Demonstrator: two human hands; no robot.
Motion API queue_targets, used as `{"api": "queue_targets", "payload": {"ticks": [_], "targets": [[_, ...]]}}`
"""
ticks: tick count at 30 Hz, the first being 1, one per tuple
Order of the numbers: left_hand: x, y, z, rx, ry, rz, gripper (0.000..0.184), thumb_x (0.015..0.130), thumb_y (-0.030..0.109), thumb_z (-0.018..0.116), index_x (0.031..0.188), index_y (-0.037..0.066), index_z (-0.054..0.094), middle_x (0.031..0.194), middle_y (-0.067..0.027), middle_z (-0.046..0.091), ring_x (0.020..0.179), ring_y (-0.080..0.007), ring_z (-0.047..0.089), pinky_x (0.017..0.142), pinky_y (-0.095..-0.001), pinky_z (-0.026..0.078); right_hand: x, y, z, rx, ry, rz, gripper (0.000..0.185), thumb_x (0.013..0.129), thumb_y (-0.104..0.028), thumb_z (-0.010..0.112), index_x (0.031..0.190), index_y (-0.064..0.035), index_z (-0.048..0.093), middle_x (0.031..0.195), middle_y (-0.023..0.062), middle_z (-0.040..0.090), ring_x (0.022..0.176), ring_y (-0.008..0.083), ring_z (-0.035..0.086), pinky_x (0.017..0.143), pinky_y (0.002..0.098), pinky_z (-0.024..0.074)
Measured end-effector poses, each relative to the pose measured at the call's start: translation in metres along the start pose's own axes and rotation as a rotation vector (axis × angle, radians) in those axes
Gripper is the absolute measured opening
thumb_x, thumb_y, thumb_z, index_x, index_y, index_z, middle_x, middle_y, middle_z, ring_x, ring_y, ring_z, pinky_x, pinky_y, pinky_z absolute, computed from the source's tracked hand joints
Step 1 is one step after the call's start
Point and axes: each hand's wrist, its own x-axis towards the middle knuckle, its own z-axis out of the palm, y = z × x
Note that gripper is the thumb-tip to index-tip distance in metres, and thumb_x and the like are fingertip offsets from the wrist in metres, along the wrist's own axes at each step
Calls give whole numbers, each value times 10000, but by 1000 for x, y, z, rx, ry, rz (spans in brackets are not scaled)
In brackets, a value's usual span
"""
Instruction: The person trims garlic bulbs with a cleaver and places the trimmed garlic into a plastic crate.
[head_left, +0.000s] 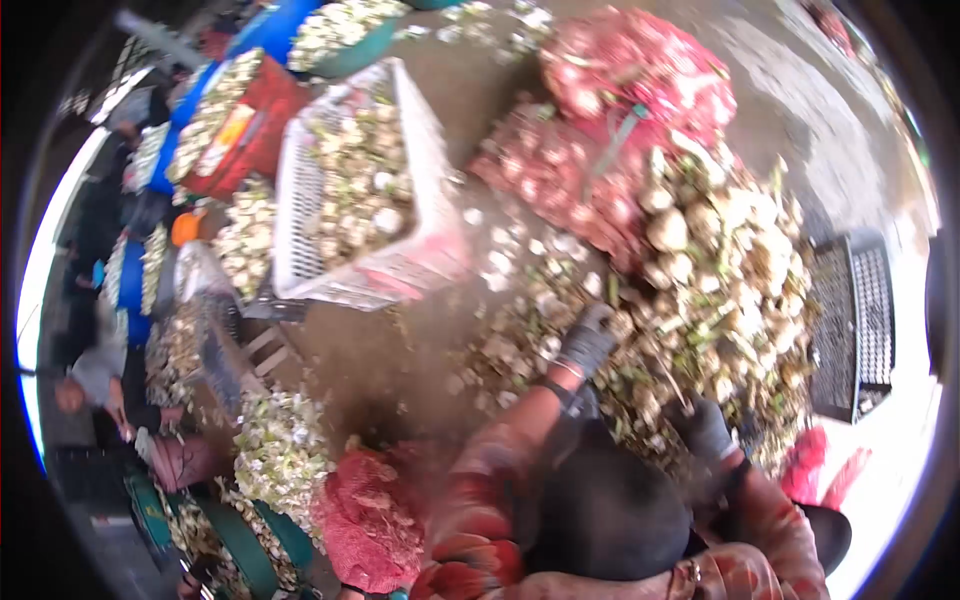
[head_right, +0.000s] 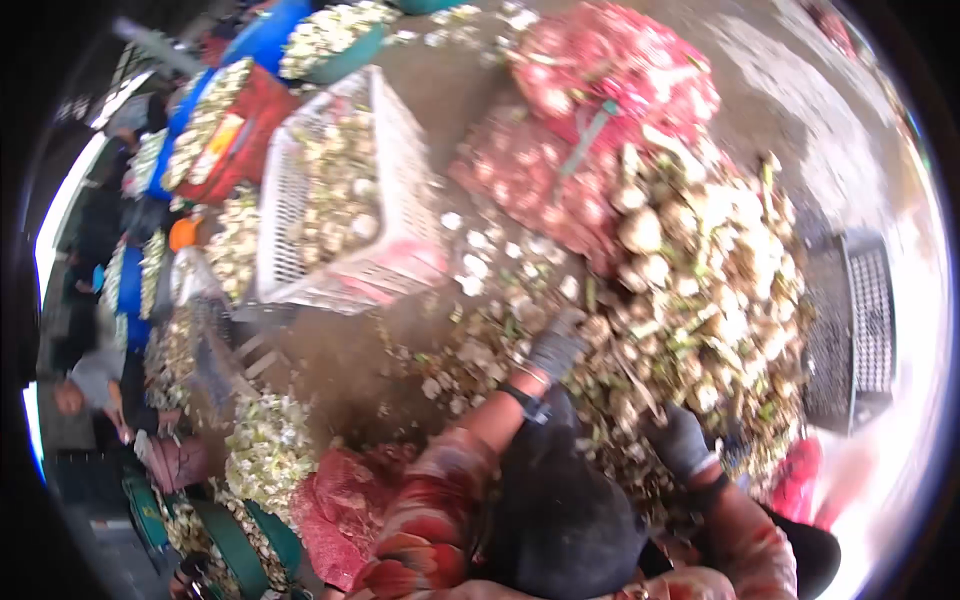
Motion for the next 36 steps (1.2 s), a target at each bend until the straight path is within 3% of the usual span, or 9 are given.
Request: {"api": "queue_targets", "payload": {"ticks": [2,5,6,10,15,18,25,32,36], "targets": [[29,-36,35,321,-154,99,589,814,168,667,1371,211,480,1406,-160,479,1234,-336,517,961,-402,450,0,-15,0,2,33,-71,132,848,-173,688,873,-46,662,781,97,698,754,178,667,703,341,516],[64,-39,87,-26,-228,-556,576,933,524,423,1345,129,503,1368,-111,536,1219,-328,533,995,-422,396,-2,-13,-3,-14,28,-39,163,854,-189,699,819,-39,645,715,56,660,673,137,592,647,327,490],[63,-72,106,94,-61,-377,453,960,483,411,1198,126,557,1210,-125,600,983,-301,611,835,-433,448,-3,-11,-3,-68,40,-4,175,855,-196,704,813,-37,642,708,48,653,666,135,586,641,330,487],[4,-30,56,309,-166,-198,420,964,454,451,1168,115,592,1119,-149,635,966,-310,592,879,-403,442,-3,-27,-8,-98,-28,20,188,856,-208,709,811,-38,641,692,47,644,649,138,579,627,332,483],[-46,10,3,-914,-115,-768,523,954,392,527,1366,78,455,1200,-168,604,1068,-281,572,947,-378,432,7,30,8,63,-15,-105,209,860,-231,713,867,-38,634,709,50,652,668,141,597,643,327,493],[-80,54,-44,-97,-176,-171,733,832,133,714,1448,81,321,1221,-130,573,1041,-194,548,897,-333,458,1,-5,9,284,-22,-168,271,867,-294,713,918,-46,617,723,47,660,682,153,606,652,324,497],[-98,144,-56,-159,-335,409,506,789,35,705,1232,122,477,1001,-35,529,868,-129,494,761,-311,484,1,-112,4,468,62,-110,490,845,-601,630,943,-128,546,529,-18,471,392,103,438,360,261,343],[-124,173,-100,-401,-251,234,423,894,210,665,1229,45,466,1160,-73,536,1165,-178,485,1035,-351,386,-30,-158,-10,483,-5,-98,489,870,-625,574,917,-139,610,550,-14,529,422,83,491,385,226,374],[-135,185,-110,-520,-439,107,572,966,350,573,1418,57,381,1172,-79,598,978,-153,619,822,-287,525,-32,-185,-9,448,26,-130,354,893,-317,700,1108,-53,602,818,-41,552,743,77,469,648,261,430]]}}
